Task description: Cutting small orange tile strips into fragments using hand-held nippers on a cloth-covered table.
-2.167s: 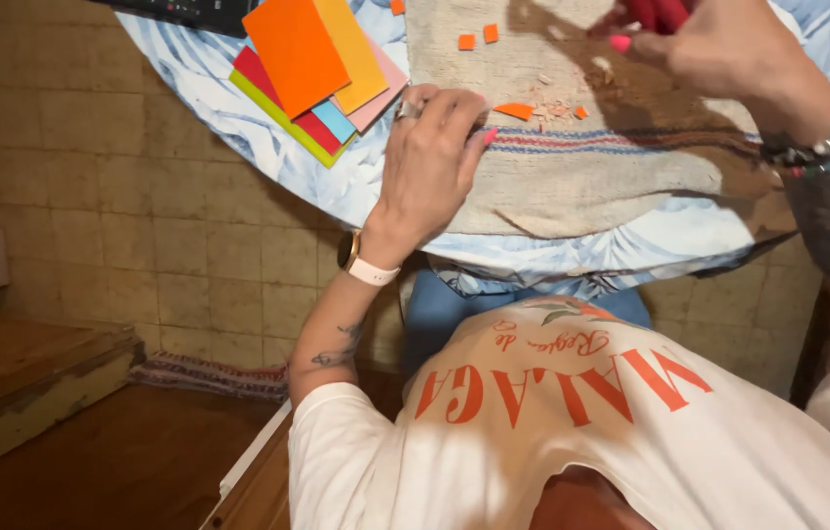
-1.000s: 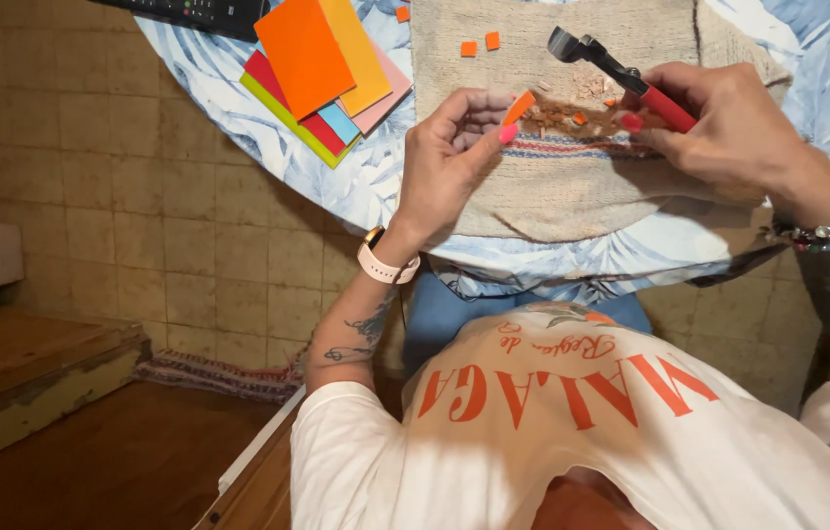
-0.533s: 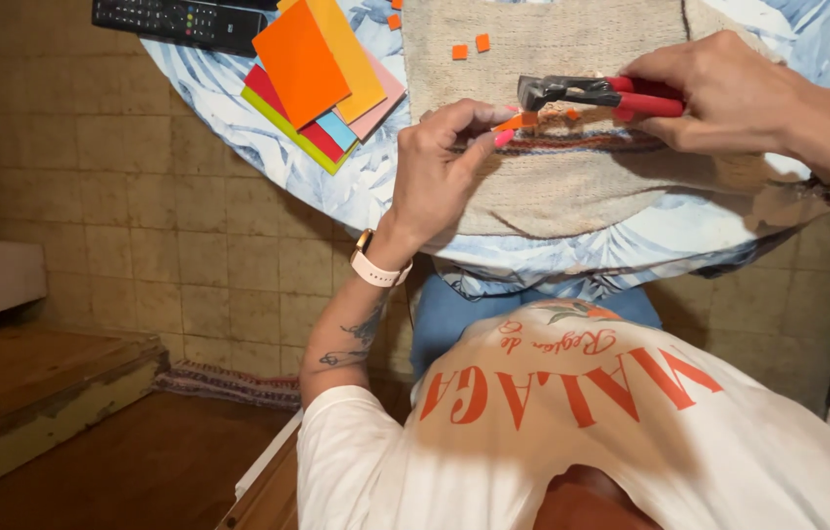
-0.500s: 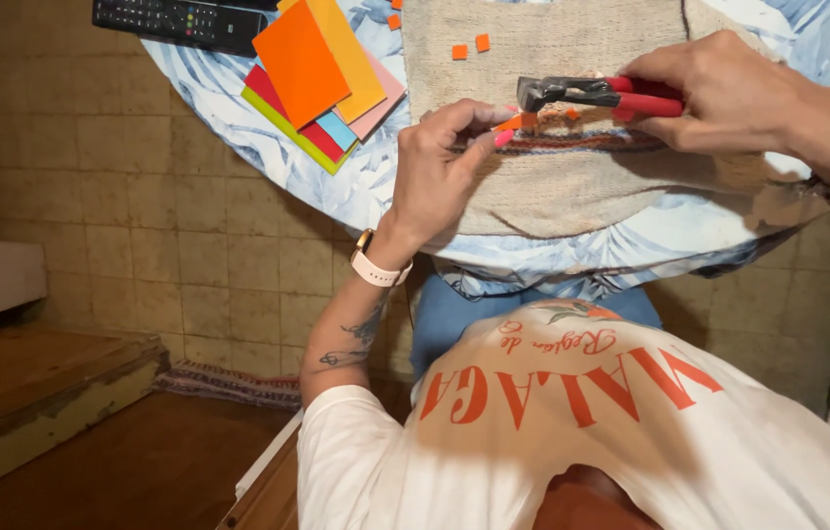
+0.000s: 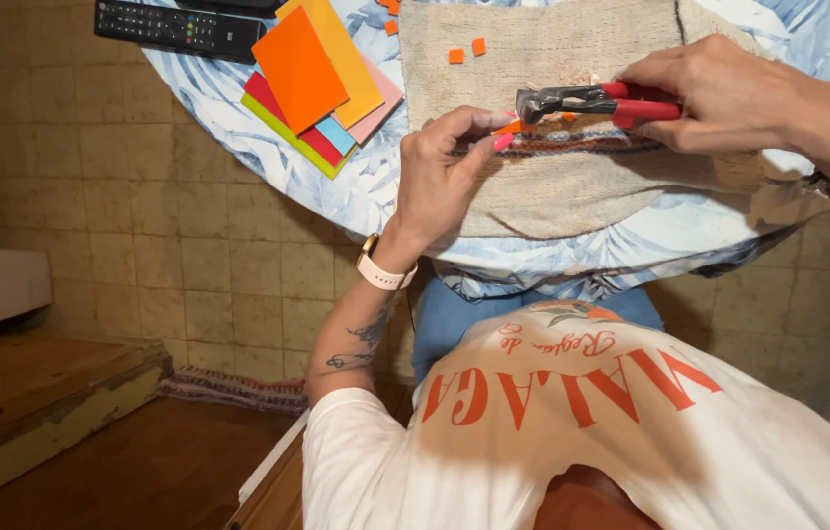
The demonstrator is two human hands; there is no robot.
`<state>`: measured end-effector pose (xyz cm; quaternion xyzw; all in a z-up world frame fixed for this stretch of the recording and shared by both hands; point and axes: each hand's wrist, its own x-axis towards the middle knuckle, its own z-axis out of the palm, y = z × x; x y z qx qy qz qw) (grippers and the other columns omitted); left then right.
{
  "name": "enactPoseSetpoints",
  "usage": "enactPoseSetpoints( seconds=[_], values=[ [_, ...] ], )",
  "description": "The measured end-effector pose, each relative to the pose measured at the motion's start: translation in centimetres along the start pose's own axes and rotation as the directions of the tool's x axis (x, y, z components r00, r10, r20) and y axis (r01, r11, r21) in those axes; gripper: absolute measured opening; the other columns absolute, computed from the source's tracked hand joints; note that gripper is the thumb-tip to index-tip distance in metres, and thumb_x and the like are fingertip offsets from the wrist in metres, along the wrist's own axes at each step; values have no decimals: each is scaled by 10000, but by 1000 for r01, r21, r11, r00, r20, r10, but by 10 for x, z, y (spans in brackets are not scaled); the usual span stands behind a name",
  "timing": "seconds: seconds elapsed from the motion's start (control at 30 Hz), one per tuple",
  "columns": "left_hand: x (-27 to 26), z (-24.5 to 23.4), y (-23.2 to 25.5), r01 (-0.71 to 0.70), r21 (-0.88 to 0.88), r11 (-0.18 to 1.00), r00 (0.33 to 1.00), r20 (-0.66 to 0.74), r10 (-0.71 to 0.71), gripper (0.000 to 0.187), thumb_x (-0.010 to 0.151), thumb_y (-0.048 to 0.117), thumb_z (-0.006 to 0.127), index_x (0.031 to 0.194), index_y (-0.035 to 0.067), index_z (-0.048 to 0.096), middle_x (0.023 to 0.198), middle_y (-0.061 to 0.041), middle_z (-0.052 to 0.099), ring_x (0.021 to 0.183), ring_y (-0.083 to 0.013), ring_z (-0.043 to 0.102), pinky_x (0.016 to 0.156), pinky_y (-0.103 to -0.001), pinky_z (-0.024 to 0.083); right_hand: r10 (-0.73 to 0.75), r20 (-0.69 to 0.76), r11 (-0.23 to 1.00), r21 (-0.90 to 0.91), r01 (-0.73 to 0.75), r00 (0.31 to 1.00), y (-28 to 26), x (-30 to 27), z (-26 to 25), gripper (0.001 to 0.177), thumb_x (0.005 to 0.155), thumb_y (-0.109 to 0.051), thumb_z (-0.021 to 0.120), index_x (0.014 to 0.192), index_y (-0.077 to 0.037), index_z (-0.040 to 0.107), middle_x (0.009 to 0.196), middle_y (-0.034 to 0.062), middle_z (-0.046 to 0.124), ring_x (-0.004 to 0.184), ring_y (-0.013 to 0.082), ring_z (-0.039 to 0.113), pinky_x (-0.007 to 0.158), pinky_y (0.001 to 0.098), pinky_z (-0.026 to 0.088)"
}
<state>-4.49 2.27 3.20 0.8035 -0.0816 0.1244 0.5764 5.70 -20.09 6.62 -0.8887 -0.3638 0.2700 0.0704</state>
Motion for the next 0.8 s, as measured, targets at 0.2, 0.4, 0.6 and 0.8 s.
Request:
enactPoseSetpoints(
  seconds=[0.2, 0.4, 0.6, 0.8],
  values=[
    [-3, 3, -7, 19, -9, 1000, 1000, -15, -19, 87, 790, 45, 582, 874, 54, 602, 842, -37, 644, 735, -98, 609, 655, -207, 506, 10, 16, 1000, 0, -10, 1000, -4, -1, -2, 287, 753, -268, 525, 976, -87, 545, 790, 108, 589, 673, 303, 556, 629, 361, 400],
    [-3, 2, -5, 31, -38, 999, 999, -26, -32, 78, 799, 81, 577, 865, 51, 606, 863, -44, 645, 751, -99, 616, 671, -203, 508, -17, 16, 1000, -6, 17, 1000, -3, 1, 1, 298, 735, -240, 525, 996, -96, 532, 837, 107, 588, 714, 315, 559, 664, 375, 408],
    [-5, 2, -8, 32, -38, 999, 999, -32, -33, 81, 795, 65, 576, 871, 50, 599, 849, -38, 645, 743, -89, 604, 647, -203, 500, 36, 50, 998, -44, -34, 998, -9, 1, -1, 237, 753, -244, 497, 938, -98, 526, 822, 103, 585, 695, 302, 553, 633, 381, 406],
    [-5, 0, -7, 39, -63, 997, 999, -11, -40, 92, 796, 56, 573, 882, 46, 604, 871, -52, 644, 785, -110, 620, 701, -210, 513, 84, 81, 996, -29, -82, 993, -12, 2, -3, 161, 753, -231, 506, 835, -92, 504, 730, 101, 576, 644, 283, 528, 599, 362, 382]
  ],
)
